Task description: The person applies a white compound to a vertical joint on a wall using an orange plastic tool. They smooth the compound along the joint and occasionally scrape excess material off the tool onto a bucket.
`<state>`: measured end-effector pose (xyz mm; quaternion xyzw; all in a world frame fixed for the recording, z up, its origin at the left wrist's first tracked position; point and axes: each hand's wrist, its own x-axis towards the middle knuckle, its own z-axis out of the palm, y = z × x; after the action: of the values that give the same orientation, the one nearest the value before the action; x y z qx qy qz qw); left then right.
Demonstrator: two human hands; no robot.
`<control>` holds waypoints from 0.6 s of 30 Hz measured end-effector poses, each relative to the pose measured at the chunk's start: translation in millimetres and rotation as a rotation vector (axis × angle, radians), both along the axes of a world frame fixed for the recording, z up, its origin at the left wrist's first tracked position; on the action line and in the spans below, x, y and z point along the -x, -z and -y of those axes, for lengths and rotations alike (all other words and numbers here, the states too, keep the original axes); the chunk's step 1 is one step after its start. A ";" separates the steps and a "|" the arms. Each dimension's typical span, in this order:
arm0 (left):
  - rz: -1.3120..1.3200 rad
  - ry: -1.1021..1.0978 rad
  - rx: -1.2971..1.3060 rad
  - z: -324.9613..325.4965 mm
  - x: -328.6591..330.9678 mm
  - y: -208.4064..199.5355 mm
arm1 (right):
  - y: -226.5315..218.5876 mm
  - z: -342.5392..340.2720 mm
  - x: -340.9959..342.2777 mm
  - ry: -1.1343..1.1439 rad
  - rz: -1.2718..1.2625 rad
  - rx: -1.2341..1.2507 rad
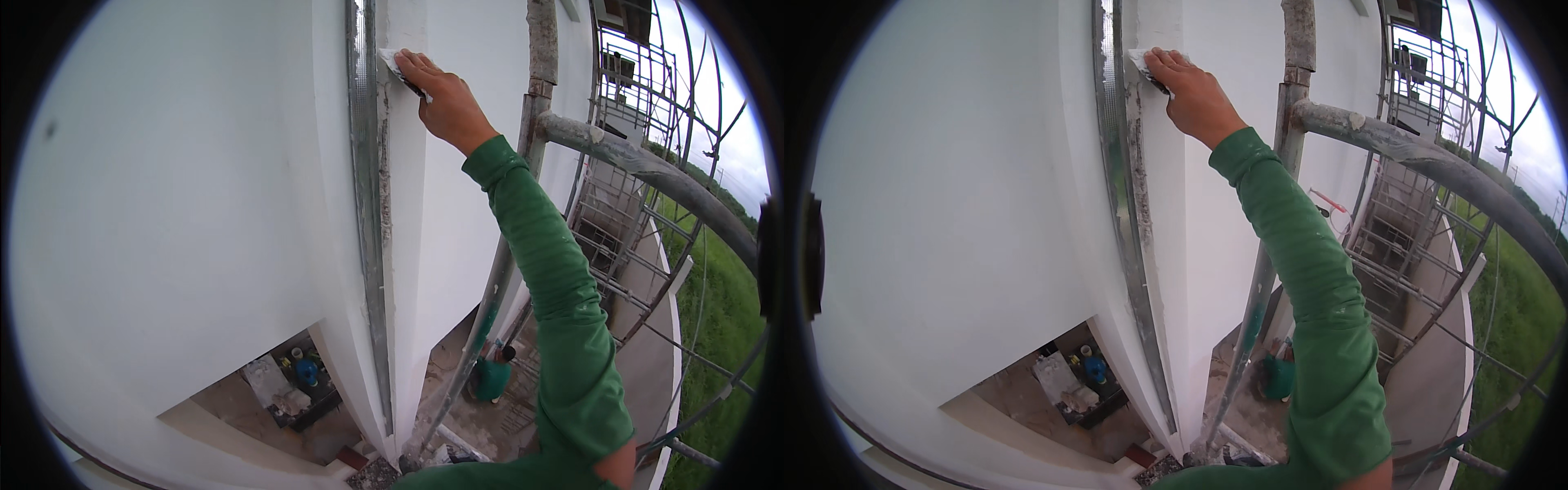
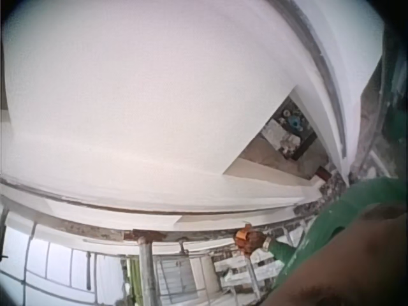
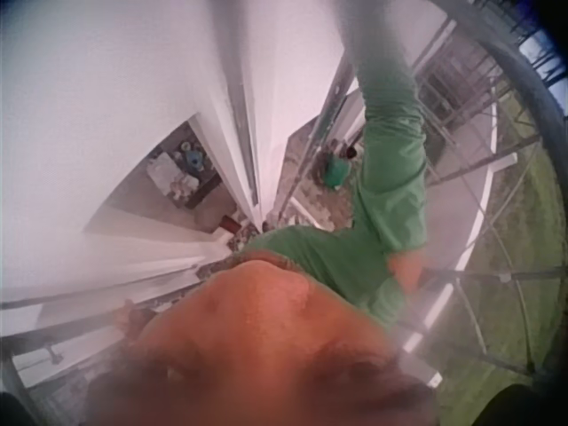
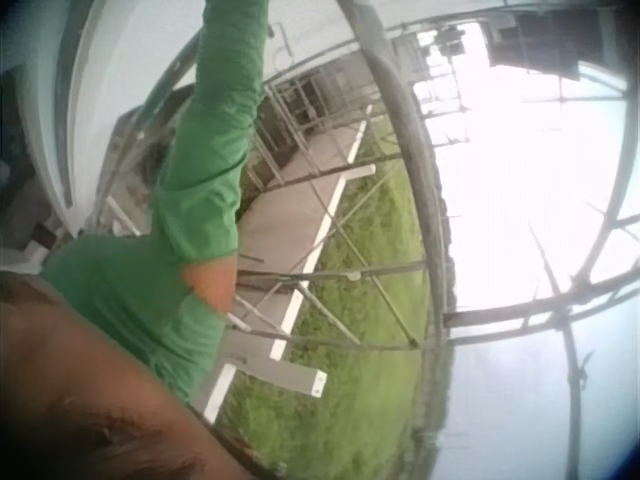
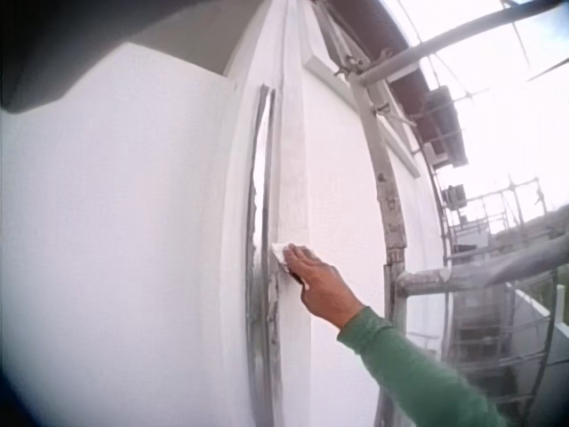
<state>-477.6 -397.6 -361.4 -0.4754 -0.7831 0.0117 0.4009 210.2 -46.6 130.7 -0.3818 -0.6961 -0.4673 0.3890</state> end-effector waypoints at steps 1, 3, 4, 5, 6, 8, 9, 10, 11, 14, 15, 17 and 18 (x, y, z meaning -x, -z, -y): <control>0.092 -0.025 -0.043 -4.1 0.1 -0.4 | 14.9 2.6 -1.6 0.018 0.035 -0.019; 0.114 -0.045 -0.052 -10.1 1.9 3.8 | 18.2 24.4 -4.7 -0.091 -0.060 0.203; 0.137 -0.062 -0.064 -11.8 1.3 5.3 | 14.7 30.6 -3.0 -0.149 -0.106 0.312; 0.162 -0.059 -0.085 -18.8 1.7 6.6 | 3.6 36.1 -5.1 -0.155 -0.127 0.237; 0.186 -0.057 -0.105 -24.8 0.6 6.2 | -12.7 36.2 -10.2 -0.162 -0.149 0.161; 0.233 -0.062 -0.143 -31.7 -1.8 5.2 | -49.3 31.5 -15.4 -0.172 -0.150 0.007; 0.258 -0.065 -0.160 -31.4 -2.6 5.5 | -70.2 25.7 -13.7 -0.171 -0.129 -0.071; 0.283 -0.068 -0.175 -31.8 -2.3 5.2 | -87.4 18.3 -12.2 -0.170 -0.108 -0.147; 0.310 -0.075 -0.190 -31.0 -2.0 5.8 | -101.7 9.1 -10.0 -0.212 -0.026 -0.230; 0.385 -0.087 -0.219 -27.5 2.0 10.7 | -122.9 -17.4 -10.4 -0.227 0.095 -0.302; 0.407 -0.090 -0.227 -26.9 4.2 11.9 | -111.6 -25.0 -8.3 -0.133 0.067 -0.276; 0.453 -0.091 -0.242 -28.8 7.1 13.5 | -79.6 -30.5 -5.4 0.062 0.012 -0.223; 0.472 -0.103 -0.240 -25.5 7.3 13.6 | -63.8 -22.6 -6.2 0.087 0.029 -0.077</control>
<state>-484.9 -372.1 -375.0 -0.3737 -0.8737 -0.1719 0.2597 216.4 -24.0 194.5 -0.3895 -0.6659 -0.5158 0.3726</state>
